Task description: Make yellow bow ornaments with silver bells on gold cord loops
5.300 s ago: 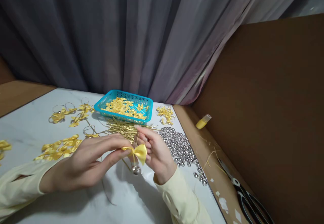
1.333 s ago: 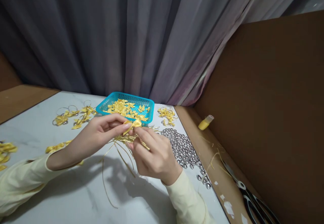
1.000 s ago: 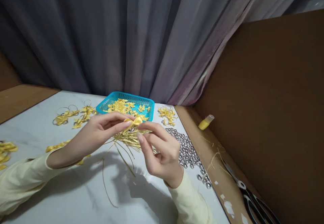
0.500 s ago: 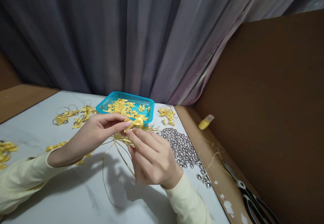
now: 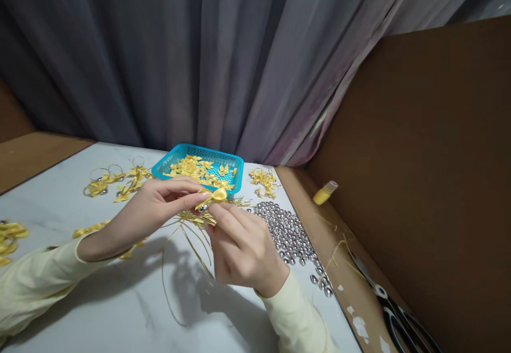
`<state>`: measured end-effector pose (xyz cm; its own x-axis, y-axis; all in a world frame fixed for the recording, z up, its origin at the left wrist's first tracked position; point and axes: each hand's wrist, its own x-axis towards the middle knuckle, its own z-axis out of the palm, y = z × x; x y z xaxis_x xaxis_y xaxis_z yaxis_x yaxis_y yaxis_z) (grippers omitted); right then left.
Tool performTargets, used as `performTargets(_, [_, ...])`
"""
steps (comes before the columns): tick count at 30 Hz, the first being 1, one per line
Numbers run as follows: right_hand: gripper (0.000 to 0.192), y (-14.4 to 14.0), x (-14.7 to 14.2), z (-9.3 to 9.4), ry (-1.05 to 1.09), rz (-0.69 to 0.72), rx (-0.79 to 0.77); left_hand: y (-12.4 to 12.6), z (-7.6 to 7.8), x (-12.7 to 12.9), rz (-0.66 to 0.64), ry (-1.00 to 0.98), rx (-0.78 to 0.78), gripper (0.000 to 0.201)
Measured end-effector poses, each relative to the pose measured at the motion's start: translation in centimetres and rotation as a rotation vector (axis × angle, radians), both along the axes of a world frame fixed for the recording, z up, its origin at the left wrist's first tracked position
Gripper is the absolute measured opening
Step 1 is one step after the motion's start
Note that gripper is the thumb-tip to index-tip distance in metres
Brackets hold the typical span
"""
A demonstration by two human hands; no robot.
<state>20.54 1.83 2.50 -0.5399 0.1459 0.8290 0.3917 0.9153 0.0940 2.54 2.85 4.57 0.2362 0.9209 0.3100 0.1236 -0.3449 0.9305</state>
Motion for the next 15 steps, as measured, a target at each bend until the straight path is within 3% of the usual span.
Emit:
performTargets(11, [0.015, -0.08, 0.03, 0.35, -0.037, -0.017, -0.048, 0.27, -0.19, -0.04, -0.017, 0.040, 0.033, 0.014])
performTargets(15, [0.016, -0.04, 0.31, 0.18, -0.001, -0.033, -0.081, 0.34, -0.13, -0.09, -0.057, 0.046, -0.040, 0.018])
